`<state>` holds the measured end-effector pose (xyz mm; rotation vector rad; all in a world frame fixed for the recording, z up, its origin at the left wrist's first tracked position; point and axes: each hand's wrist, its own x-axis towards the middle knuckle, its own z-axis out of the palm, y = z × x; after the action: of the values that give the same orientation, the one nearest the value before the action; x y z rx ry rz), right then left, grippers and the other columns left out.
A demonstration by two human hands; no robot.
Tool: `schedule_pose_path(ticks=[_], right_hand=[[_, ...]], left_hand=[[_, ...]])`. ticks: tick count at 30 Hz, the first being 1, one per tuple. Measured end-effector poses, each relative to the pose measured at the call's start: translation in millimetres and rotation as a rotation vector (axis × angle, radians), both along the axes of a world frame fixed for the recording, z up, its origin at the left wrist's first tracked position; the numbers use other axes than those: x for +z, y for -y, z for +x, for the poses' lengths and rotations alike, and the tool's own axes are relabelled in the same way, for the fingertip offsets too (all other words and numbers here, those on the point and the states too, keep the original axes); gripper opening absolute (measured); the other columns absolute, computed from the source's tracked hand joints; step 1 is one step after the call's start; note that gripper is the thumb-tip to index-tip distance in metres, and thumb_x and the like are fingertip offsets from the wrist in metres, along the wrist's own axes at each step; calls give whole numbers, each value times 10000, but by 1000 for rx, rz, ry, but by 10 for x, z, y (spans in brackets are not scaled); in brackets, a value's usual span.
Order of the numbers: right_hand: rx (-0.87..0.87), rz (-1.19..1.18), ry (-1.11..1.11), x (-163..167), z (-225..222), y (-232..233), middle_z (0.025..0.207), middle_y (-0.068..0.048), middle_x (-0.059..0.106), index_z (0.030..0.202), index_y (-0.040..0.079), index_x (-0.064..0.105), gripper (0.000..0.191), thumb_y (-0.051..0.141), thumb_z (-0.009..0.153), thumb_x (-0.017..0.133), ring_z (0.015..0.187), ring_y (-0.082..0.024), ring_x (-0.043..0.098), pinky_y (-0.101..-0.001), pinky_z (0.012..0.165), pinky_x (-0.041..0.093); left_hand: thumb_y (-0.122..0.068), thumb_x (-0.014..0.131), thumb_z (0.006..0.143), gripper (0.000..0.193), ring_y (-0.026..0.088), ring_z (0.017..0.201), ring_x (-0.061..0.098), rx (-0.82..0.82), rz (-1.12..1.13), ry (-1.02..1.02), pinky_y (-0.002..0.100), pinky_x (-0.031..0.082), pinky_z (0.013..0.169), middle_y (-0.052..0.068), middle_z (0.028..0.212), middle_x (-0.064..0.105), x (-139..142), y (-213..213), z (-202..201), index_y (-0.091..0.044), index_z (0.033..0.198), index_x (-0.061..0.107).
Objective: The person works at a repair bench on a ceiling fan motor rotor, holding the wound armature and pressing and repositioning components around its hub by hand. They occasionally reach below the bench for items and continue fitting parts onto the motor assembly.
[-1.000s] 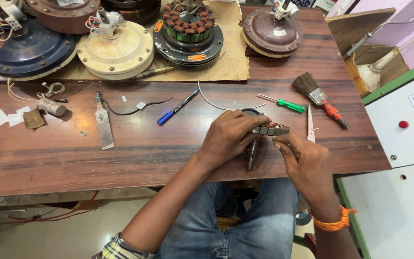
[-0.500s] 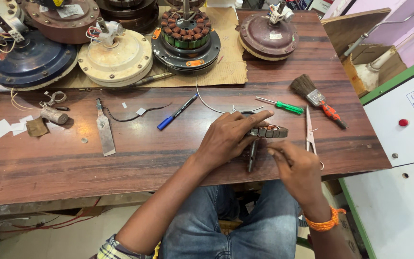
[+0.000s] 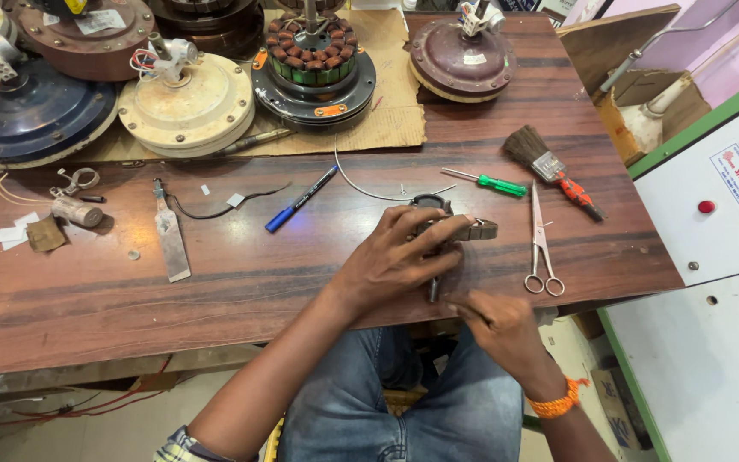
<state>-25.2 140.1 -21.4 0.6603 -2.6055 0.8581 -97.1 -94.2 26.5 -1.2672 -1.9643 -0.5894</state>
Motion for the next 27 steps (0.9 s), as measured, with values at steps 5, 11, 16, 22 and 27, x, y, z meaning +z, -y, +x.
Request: schedule_pose_path(ticks=[5, 11, 16, 22, 27], right_hand=[[-9, -27, 15, 419, 187, -92, 810, -83, 759, 984, 90, 771, 151, 119, 836, 761, 645, -226, 709, -342, 575, 526], [-116, -63, 6, 946, 118, 28, 736, -119, 704, 950, 71, 747, 118, 152, 865, 757, 569, -218, 674, -337, 543, 502], [-53, -5, -88, 1144, -260, 281, 774, -166, 695, 943, 36, 716, 112, 147, 948, 727, 646, -278, 666, -363, 574, 481], [-35, -88, 89, 1208, -634, 401, 733, -134, 714, 981, 25, 725, 103, 120, 944, 711, 598, -162, 655, -335, 548, 483], [-105, -48, 225, 1125, -873, 323, 717, -120, 715, 996, 17, 734, 121, 124, 940, 727, 584, -113, 613, -325, 545, 479]], left_hand=[[-268, 788, 841, 213, 224, 1376, 473, 171, 15, 37, 397, 434, 1121, -3, 1578, 441, -101, -64, 155, -153, 1008, 720], [-194, 867, 837, 140, 281, 1300, 441, 296, 499, 403, 369, 466, 1062, 80, 1566, 418, -256, -373, 423, -124, 892, 758], [-141, 869, 766, 120, 300, 1281, 448, 385, 801, 599, 389, 455, 1014, 97, 1516, 473, -283, -558, 528, -111, 833, 774], [-130, 841, 799, 131, 299, 1327, 456, 406, 845, 649, 422, 447, 1056, 101, 1469, 550, -240, -574, 489, -66, 825, 730], [-116, 815, 826, 162, 281, 1315, 475, 460, 830, 658, 429, 415, 1088, 72, 1429, 605, -246, -553, 433, -57, 790, 669]])
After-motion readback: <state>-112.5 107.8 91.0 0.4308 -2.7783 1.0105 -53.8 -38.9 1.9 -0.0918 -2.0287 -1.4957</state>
